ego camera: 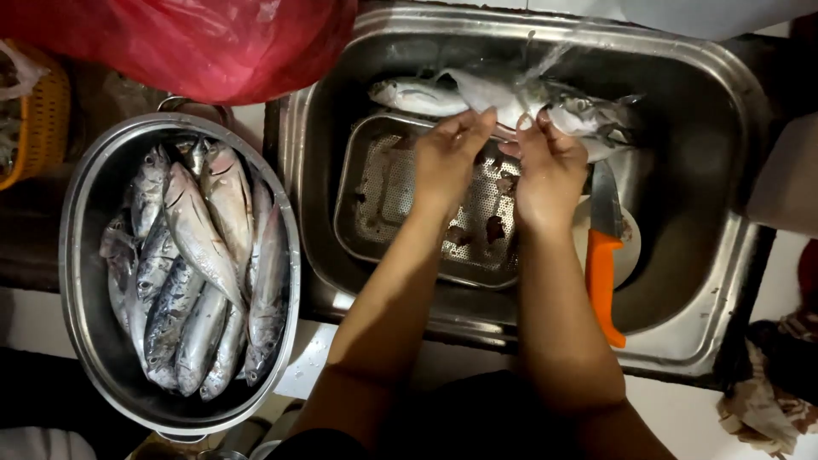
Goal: Cleaning and gutting fish in a kitchen sink
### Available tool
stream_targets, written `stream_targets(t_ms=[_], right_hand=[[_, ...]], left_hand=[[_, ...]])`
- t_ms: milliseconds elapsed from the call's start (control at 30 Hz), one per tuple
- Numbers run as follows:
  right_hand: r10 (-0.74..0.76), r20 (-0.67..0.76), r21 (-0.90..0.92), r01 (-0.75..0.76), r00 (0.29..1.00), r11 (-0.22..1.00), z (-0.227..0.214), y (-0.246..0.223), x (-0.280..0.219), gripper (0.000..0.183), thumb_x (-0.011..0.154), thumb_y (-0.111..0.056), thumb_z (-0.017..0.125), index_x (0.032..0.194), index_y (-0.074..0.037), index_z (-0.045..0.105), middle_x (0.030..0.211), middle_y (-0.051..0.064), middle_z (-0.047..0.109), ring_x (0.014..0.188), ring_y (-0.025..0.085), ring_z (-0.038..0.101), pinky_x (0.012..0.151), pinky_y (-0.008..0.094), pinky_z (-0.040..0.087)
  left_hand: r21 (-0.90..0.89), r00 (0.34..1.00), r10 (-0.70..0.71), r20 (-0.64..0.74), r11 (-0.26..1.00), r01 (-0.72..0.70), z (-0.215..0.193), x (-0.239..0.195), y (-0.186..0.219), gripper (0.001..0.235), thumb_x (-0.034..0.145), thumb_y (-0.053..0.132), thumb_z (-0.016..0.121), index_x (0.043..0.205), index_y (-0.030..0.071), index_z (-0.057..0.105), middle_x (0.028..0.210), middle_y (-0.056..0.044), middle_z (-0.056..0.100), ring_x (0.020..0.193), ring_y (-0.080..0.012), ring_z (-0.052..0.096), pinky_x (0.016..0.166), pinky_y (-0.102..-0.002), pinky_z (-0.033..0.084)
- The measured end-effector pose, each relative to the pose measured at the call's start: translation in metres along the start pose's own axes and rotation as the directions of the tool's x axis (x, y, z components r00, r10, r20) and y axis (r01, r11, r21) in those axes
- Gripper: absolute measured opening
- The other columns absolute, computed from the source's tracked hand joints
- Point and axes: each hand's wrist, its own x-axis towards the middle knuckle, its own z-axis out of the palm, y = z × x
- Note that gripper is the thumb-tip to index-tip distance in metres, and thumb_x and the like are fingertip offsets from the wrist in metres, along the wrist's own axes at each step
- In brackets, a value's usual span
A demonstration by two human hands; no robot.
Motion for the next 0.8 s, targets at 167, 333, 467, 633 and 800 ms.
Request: stream_targets(t_ms=[167, 333, 467, 633, 800], right_hand=[[-0.110, 0.081, -0.125, 0.119, 0.991, 0.985, -0.004, 0.000, -0.009, 0.015, 0.099, -0.010, 0.072, 0.094, 0.004, 0.070, 0.081, 0.010, 0.062, 0.078, 0.021, 0.073, 0.068, 0.038, 0.068], [-0.131, 0.114, -0.125, 0.145, 0.985, 0.982, -0.020, 0.023, 0.010, 0.014, 0.103, -0.011, 0.067, 0.097, 0.001, 0.070, 0.084, 0.008, 0.064, 0.078, 0.017, 0.069, 0.070, 0.035, 0.066], [-0.134, 0.079, -0.095, 0.141, 0.988, 0.985, -0.008, 0.012, 0.005, 0.009, 0.101, -0.009, 0.068, 0.096, -0.001, 0.068, 0.086, 0.004, 0.061, 0.082, 0.013, 0.069, 0.071, 0.033, 0.067], [-0.152, 0.089, -0.206, 0.168, 0.984, 0.964, -0.040, 0.047, 0.019, 0.011, 0.103, -0.008, 0.062, 0.101, -0.003, 0.072, 0.089, 0.009, 0.066, 0.084, 0.017, 0.069, 0.073, 0.038, 0.065], [-0.074, 0.056, -0.050, 0.077, 0.996, 0.996, -0.080, 0.063, 0.040, 0.010, 0.101, -0.006, 0.062, 0.107, -0.008, 0.069, 0.099, 0.011, 0.071, 0.090, 0.024, 0.073, 0.077, 0.042, 0.066]], left_hand=[[-0.127, 0.993, -0.122, 0.000, 0.985, 0.121, 0.005, 0.009, -0.019, 0.043, 0.082, 0.037, 0.087, 0.103, 0.001, 0.079, 0.084, -0.012, 0.072, 0.083, -0.0164, 0.062, 0.073, -0.031, 0.053], [-0.163, 0.986, -0.164, 0.007, 0.973, 0.163, 0.004, 0.010, -0.025, 0.042, 0.081, 0.035, 0.087, 0.103, 0.000, 0.078, 0.091, -0.015, 0.075, 0.090, -0.0237, 0.070, 0.074, -0.033, 0.053], [-0.111, 0.986, -0.169, -0.005, 0.980, 0.168, -0.005, -0.011, 0.013, 0.036, 0.083, 0.035, 0.084, 0.100, 0.003, 0.079, 0.088, -0.014, 0.075, 0.089, -0.0242, 0.070, 0.074, -0.033, 0.053], [-0.074, 0.993, -0.117, 0.002, 0.990, 0.116, -0.001, 0.008, -0.023, 0.032, 0.083, 0.032, 0.083, 0.101, 0.007, 0.079, 0.086, -0.015, 0.075, 0.087, -0.0251, 0.071, 0.071, -0.033, 0.055], [-0.054, 1.000, 0.025, 0.016, 0.998, -0.024, 0.010, 0.019, -0.043, 0.024, 0.085, 0.026, 0.075, 0.099, 0.007, 0.080, 0.089, -0.019, 0.074, 0.083, -0.0319, 0.071, 0.070, -0.040, 0.056]])
